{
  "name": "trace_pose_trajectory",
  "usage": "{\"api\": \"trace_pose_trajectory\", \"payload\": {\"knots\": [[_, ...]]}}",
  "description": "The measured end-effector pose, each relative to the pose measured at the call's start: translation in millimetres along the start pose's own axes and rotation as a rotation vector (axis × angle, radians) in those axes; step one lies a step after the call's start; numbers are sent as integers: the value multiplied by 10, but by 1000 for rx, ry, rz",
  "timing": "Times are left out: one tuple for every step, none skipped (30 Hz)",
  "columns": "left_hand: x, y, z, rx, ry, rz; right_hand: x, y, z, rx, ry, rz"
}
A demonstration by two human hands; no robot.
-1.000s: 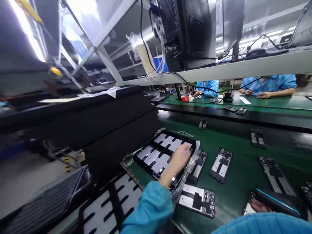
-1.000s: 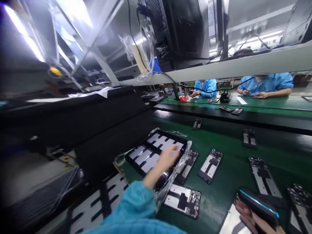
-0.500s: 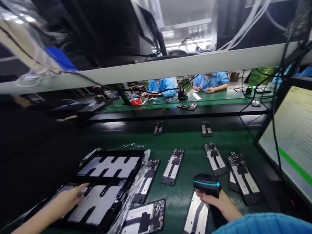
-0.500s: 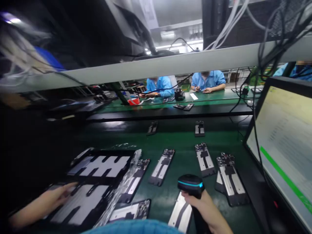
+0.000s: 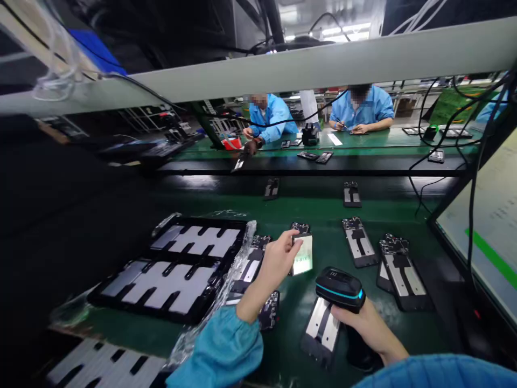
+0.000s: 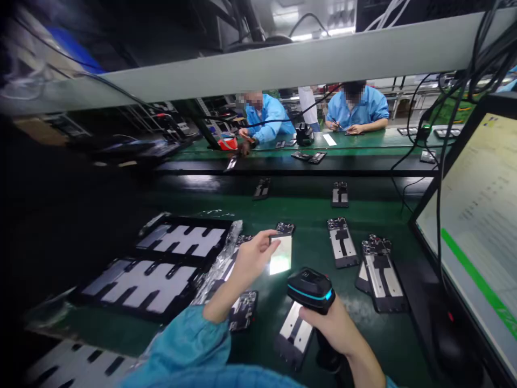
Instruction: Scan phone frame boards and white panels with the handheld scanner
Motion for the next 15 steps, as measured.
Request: {"api": "trace_pose_trajectory", "payload": {"knots": [[9,38,13,18,7,-5,4,5,4,22,-3,-3],[7,55,6,30,15,-15,7,-2,3,37,-11,4],[-2,59,-12,37,20,-27,11,-16,3,53,-17,17],[-11,57,-38,45,20,-39,15,-36,3,66,-20,33],[-11,58,-67,58,12,-51,18,-58,2,73,-19,48],[6,78,-94,85,-2,-73,18,-77,-4,73,-16,58],[47,129,-118,136,-21,-116,15,-103,-15,60,-14,71],[119,215,-130,211,-42,-181,8,-136,-31,37,-13,90],[223,337,-120,299,-55,-273,-6,-173,-51,5,-15,109],[357,478,-83,387,-56,-381,-27,-211,-71,-35,-18,127],[507,614,-26,458,-45,-487,-56,-240,-83,-82,-12,135],[653,726,38,501,-23,-569,-92,-263,-88,-134,-2,136],[775,803,97,516,6,-616,-133,-274,-91,-182,8,128],[863,844,148,508,42,-628,-175,-277,-93,-219,18,115],[917,854,187,483,79,-610,-213,-282,-94,-246,26,109]]}}
Point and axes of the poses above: each hand's wrist, its own x-axis away from the middle knuckle, its own y-axis out of the palm, z = x × y, the point moved 9 cm from there along -x, towards the middle knuckle, and after that the axes turned 15 degrees about -x, right-handed, at the moved point
